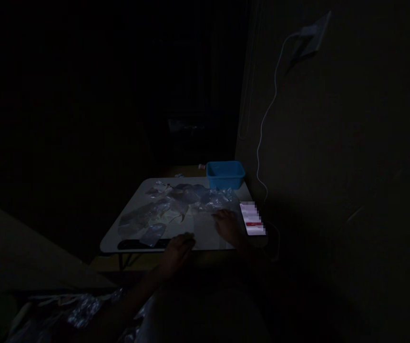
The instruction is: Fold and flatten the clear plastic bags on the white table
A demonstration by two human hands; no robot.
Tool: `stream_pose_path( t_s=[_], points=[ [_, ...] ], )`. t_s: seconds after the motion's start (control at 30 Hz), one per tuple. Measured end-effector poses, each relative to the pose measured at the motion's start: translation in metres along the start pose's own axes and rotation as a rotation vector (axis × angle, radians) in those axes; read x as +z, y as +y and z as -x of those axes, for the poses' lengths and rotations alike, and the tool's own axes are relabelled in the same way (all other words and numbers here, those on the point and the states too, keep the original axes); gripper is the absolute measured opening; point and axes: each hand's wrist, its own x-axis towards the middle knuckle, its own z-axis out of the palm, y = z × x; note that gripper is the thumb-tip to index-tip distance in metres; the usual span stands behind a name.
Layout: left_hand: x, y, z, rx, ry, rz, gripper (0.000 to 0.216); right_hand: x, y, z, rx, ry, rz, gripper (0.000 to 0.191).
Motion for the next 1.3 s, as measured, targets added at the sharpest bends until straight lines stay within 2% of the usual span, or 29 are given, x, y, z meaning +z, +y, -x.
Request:
stream_pose_path(
  t_s=[0.13, 0.2, 0.3, 0.4, 0.5, 0.63, 0.77, 1.07, 1.3],
  points=[
    [-0.009, -0.014, -0.018, -0.056, 0.031, 0.064, 0.034, 0.005, -0.006, -0.001, 0.001, -0.005, -0.005, 0.035],
    [-0.016, -0.025, -0.035, -0.145, 0.046, 0.112, 0.036, 0.005, -0.007, 0.001, -0.016, -0.003, -0.001, 0.034],
    [-0.020, -0.038, -0.061, -0.243, -0.035, 0.137, 0.034, 0.004, -0.005, 0.005, -0.050, 0.012, 0.005, 0.034],
    [-0.009, -0.041, -0.079, -0.316, -0.110, 0.088, 0.032, 0.006, -0.002, 0.011, -0.044, 0.035, -0.004, 0.036],
    [0.009, -0.037, -0.087, -0.328, -0.094, 0.068, 0.031, 0.007, 0.002, 0.016, -0.030, 0.054, -0.018, 0.037],
    [0.023, -0.033, -0.086, -0.300, -0.010, 0.092, 0.030, 0.008, 0.003, 0.019, -0.010, 0.071, -0.052, 0.037],
    [0.025, -0.033, -0.082, -0.253, 0.038, 0.081, 0.033, 0.009, 0.003, 0.020, -0.010, 0.081, -0.077, 0.037],
    [0.016, -0.019, -0.073, -0.031, -0.041, 0.021, 0.034, 0.013, 0.003, 0.021, 0.000, 0.083, -0.094, 0.037],
    [0.015, -0.013, -0.072, 0.043, -0.138, -0.019, 0.036, 0.014, 0.003, 0.021, -0.022, 0.080, -0.088, 0.037]
  ],
)
